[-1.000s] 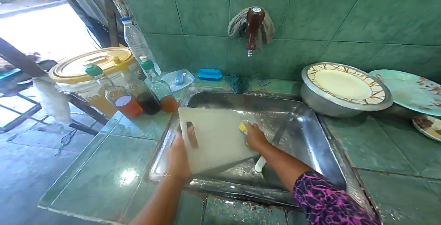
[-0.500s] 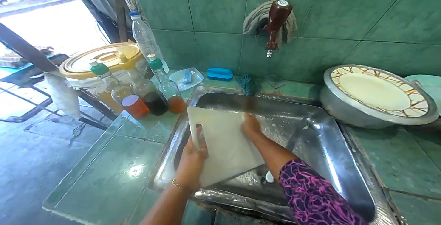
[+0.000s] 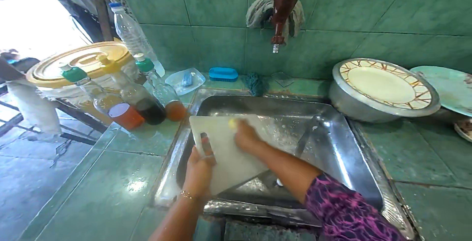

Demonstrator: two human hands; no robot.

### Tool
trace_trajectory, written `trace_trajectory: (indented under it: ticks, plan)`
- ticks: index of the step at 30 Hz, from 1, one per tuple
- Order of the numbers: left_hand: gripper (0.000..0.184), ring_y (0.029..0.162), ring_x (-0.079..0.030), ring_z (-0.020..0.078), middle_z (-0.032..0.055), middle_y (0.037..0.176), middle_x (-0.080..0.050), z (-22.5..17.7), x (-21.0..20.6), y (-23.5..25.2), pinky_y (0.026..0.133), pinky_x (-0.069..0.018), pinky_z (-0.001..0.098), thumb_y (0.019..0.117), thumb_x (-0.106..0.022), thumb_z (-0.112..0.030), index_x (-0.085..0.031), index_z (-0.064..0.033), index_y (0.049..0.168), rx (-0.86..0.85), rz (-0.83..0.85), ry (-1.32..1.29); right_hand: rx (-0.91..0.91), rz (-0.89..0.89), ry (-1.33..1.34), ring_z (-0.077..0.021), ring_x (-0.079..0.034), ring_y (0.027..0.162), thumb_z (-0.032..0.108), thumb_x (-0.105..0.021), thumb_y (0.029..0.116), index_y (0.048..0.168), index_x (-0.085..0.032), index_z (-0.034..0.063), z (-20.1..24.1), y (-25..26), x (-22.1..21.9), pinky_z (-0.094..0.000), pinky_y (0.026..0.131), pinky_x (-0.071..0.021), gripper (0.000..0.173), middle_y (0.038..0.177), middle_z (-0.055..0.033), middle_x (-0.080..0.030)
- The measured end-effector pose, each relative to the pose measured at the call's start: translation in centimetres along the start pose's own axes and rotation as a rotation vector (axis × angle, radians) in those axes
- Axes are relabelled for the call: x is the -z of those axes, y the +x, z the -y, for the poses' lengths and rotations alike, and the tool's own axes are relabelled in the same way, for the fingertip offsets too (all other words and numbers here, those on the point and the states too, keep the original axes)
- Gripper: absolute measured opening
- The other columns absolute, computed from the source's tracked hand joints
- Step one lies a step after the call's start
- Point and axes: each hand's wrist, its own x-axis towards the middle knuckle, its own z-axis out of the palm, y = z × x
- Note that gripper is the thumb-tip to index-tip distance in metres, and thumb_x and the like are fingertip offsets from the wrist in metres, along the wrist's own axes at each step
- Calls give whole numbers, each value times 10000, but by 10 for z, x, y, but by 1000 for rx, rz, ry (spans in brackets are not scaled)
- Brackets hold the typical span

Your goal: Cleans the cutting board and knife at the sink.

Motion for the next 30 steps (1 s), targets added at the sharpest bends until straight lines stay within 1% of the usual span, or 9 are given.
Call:
trace_trajectory:
  ticks: [4,9,11,14,17,20,24,27,30]
  plan:
    - [641,789,-696,231,183,1090,-672,-6,-1,0,637,-594,385,881,-518,144,-432,-65,1481,30,-10,57,268,157,-41,-394,-667,1086,79,-527,1024,1422,-489,23,11,-81,-20,-524,925,-562,404,1447,-247,-486]
    - [680,828,-701,248,181,1141,-668,-10,0,3,650,-599,399,892,-509,134,-398,-108,1518,46,7,33,-170,59,-153,-476,-575,1246,33,-582,966,1485,-429,-19,-116,-35,-1,-608,1027,-489,544,1478,-304,-454]
    - [681,831,-704,247,179,1143,-670,-9,0,1,653,-598,404,892,-501,133,-399,-123,1516,35,17,43,-107,52,-106,-457,-538,1305,40,-621,949,1463,-453,-59,-75,-37,-2,-597,1067,-459,550,1485,-301,-468]
    - [669,822,-698,237,176,1130,-659,-10,1,-1,657,-599,403,895,-504,145,-398,-107,1506,12,23,32,269,74,-38,-397,-626,1190,49,-580,993,1395,-534,-29,22,-57,-13,-542,997,-525,412,1429,-246,-531]
    - [650,835,-705,241,177,1123,-668,-8,6,-7,670,-607,411,904,-506,141,-396,-97,1499,14,44,8,415,-77,46,-390,-664,1122,79,-580,1017,1349,-604,14,22,-22,-28,-570,927,-557,339,1381,-220,-583]
    - [675,865,-702,234,177,1162,-662,0,11,-13,697,-603,391,903,-516,138,-369,-82,1524,23,31,-3,208,-182,-46,-420,-588,1279,97,-591,1007,1460,-543,39,-47,35,-27,-598,1050,-488,459,1466,-237,-541]
    - [654,892,-709,221,171,1172,-677,8,24,-14,715,-602,376,886,-516,135,-380,-41,1501,10,2,-14,-98,-41,-205,-447,-531,1331,109,-576,1001,1449,-517,4,-91,53,10,-618,1102,-424,463,1431,-279,-545]
    - [636,896,-706,226,164,1176,-678,13,26,-14,710,-602,389,866,-533,139,-411,-29,1468,-3,-57,-8,-248,-151,152,-446,-598,1217,93,-540,1031,1407,-545,-14,-125,39,41,-624,1019,-472,391,1331,-305,-598]
    - [547,900,-708,245,177,1176,-668,18,28,-16,706,-611,405,881,-556,140,-460,3,1402,8,-95,-28,-310,-296,870,-283,-645,1027,114,-395,1100,1444,-471,76,-148,6,64,-501,852,-554,355,1216,-186,-620]
